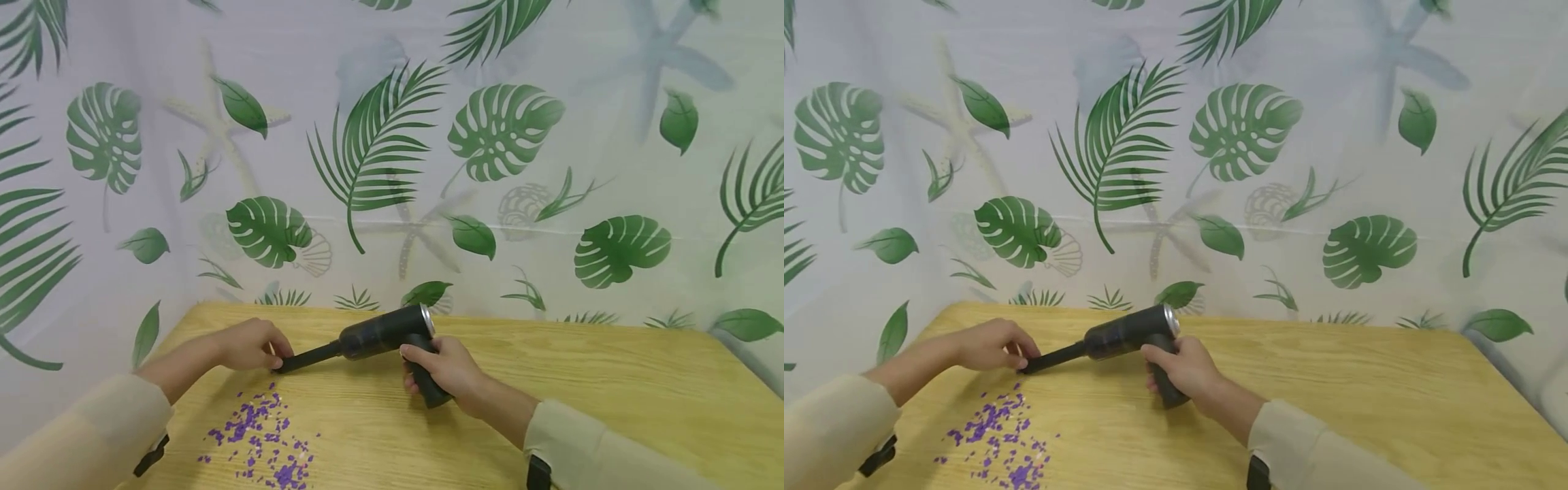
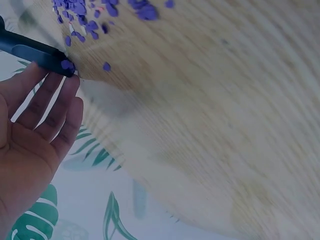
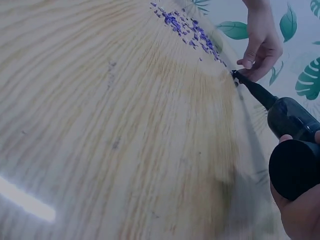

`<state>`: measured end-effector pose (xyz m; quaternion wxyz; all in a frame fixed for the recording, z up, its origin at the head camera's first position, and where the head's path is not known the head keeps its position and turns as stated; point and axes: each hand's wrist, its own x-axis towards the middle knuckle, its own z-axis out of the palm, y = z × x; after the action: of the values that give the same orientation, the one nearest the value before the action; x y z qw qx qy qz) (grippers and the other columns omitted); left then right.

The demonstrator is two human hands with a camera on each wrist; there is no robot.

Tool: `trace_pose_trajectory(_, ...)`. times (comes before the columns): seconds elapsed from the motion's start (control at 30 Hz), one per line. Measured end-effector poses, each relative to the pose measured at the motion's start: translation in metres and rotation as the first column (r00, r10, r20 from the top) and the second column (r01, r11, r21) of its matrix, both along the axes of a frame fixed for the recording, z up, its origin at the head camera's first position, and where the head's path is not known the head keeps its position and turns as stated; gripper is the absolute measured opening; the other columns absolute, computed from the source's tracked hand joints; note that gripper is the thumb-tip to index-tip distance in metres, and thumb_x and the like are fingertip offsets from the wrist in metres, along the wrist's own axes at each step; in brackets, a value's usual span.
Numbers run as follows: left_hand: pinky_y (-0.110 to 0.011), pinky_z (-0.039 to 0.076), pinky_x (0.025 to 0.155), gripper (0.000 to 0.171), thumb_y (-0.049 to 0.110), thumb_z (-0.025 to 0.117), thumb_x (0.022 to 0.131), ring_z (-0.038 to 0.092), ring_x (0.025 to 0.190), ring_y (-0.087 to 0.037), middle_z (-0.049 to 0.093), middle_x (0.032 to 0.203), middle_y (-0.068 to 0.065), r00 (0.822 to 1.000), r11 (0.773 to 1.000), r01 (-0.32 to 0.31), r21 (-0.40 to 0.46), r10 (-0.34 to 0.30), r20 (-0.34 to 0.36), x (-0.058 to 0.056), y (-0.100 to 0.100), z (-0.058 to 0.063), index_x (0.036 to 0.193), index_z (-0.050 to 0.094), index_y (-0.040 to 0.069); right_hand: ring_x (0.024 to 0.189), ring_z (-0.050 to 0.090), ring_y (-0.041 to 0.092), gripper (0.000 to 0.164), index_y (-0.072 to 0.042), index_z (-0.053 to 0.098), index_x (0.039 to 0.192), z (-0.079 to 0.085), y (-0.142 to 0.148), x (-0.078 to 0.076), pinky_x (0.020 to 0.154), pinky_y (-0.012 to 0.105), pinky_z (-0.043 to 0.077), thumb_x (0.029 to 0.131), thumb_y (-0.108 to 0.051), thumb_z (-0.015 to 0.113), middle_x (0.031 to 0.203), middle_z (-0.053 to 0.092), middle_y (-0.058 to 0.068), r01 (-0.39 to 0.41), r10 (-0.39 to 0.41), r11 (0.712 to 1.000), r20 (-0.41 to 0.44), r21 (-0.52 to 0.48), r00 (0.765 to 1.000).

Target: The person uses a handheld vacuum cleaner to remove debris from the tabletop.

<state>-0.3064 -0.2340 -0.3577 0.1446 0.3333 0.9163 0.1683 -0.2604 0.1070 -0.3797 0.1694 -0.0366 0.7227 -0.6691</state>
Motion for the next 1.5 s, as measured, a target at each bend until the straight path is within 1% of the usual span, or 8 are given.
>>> trace_pose_trajectory(0.2, -0.028, 0.056, 0.075, 0.016, 0.008, 0.065, 0.094, 0.068, 0.08, -0.009, 0.075, 0.093, 0.0, 0.999, 1.0, 0.022, 0.003, -0.022, -0.047, -0.001, 0.007, 0.001, 0.104, 0.076, 0.004, 0.066, 0.065, 0.014, 0.042, 0.017, 0.053, 0.113, -0.004, 0.003, 0.003, 0.063, 0.027, 0.057, 0.099, -0.022, 0.062, 0.084, 0.063, 0.011, -0.14, 0.141, 0.989, 0.015, -0.049, 0.99)
trace_pose_trajectory(0.43, -0.026, 0.056, 0.074, 0.015, 0.007, 0.071, 0.088, 0.068, 0.085, -0.011, 0.074, 0.096, 0.0, 0.999, 1.0, -0.007, 0.029, 0.005, 0.055, 0.001, 0.002, 0.0, 0.102, 0.076, 0.006, 0.064, 0.064, 0.014, 0.038, 0.014, 0.054, 0.109, -0.002, -0.008, 0.008, 0.062, 0.027, 0.057, 0.099, -0.022, 0.062, 0.084, 0.063, 0.01, -0.098, 0.096, 0.995, -0.061, -0.026, 0.994)
trace_pose_trajectory(0.7, -0.026, 0.057, 0.072, 0.02, -0.004, 0.069, 0.083, 0.069, 0.086, -0.013, 0.073, 0.095, -0.001, 0.988, 0.997, 0.005, 0.076, -0.016, 0.152, 0.003, -0.009, -0.001, 0.102, 0.075, 0.003, 0.065, 0.065, 0.015, 0.041, 0.014, 0.055, 0.112, -0.003, -0.006, 0.004, 0.064, 0.029, 0.057, 0.098, -0.024, 0.063, 0.087, 0.065, 0.013, -0.115, 0.115, 0.993, -0.061, 0.004, 0.991)
trace_pose_trajectory(0.8, -0.027, 0.057, 0.074, 0.022, -0.002, 0.067, 0.086, 0.069, 0.09, -0.015, 0.073, 0.099, -0.003, 0.99, 0.998, -0.008, 0.067, -0.002, 0.143, 0.003, -0.007, -0.001, 0.106, 0.074, 0.003, 0.063, 0.064, 0.015, 0.04, 0.015, 0.054, 0.111, -0.006, 0.002, 0.003, 0.061, 0.028, 0.056, 0.099, -0.022, 0.062, 0.085, 0.064, 0.013, -0.065, 0.066, 0.998, -0.069, 0.017, 0.995)
trace_pose_trajectory(0.9, -0.027, 0.057, 0.075, 0.022, 0.0, 0.066, 0.087, 0.07, 0.09, -0.016, 0.073, 0.101, -0.003, 0.994, 0.998, -0.021, 0.055, 0.015, 0.105, 0.003, -0.003, 0.0, 0.107, 0.074, 0.004, 0.064, 0.064, 0.014, 0.041, 0.015, 0.054, 0.112, -0.009, -0.002, 0.004, 0.062, 0.028, 0.057, 0.099, -0.022, 0.062, 0.084, 0.064, 0.012, -0.093, 0.093, 0.996, -0.063, 0.006, 0.994)
trace_pose_trajectory(1.03, -0.025, 0.056, 0.071, 0.03, -0.008, 0.062, 0.082, 0.067, 0.085, -0.012, 0.073, 0.095, 0.0, 0.982, 0.998, -0.022, 0.053, 0.012, 0.186, 0.005, 0.0, 0.001, 0.104, 0.075, 0.006, 0.064, 0.066, 0.014, 0.041, 0.012, 0.054, 0.112, -0.008, -0.014, 0.007, 0.063, 0.03, 0.058, 0.098, -0.026, 0.064, 0.088, 0.066, 0.014, -0.171, 0.171, 0.985, -0.059, 0.016, 0.983)
trace_pose_trajectory(1.17, -0.024, 0.055, 0.07, 0.038, -0.013, 0.056, 0.076, 0.066, 0.085, -0.012, 0.073, 0.094, -0.001, 0.968, 0.996, 0.004, 0.088, -0.026, 0.25, 0.006, 0.001, -0.001, 0.105, 0.075, 0.004, 0.062, 0.065, 0.014, 0.04, 0.012, 0.056, 0.111, -0.003, -0.002, 0.008, 0.061, 0.031, 0.058, 0.098, -0.025, 0.064, 0.09, 0.066, 0.016, -0.119, 0.124, 0.991, -0.09, 0.062, 0.988)
trace_pose_trajectory(1.5, -0.022, 0.054, 0.073, 0.028, -0.006, 0.077, 0.075, 0.066, 0.083, -0.011, 0.071, 0.09, 0.004, 0.991, 0.992, 0.098, 0.082, -0.105, 0.085, 0.006, 0.025, -0.007, 0.099, 0.074, 0.008, 0.066, 0.064, 0.013, 0.049, 0.017, 0.051, 0.117, -0.004, 0.051, 0.01, 0.062, 0.025, 0.056, 0.099, -0.028, 0.062, 0.089, 0.065, 0.011, -0.074, 0.074, 0.997, 0.016, 0.003, 0.997)
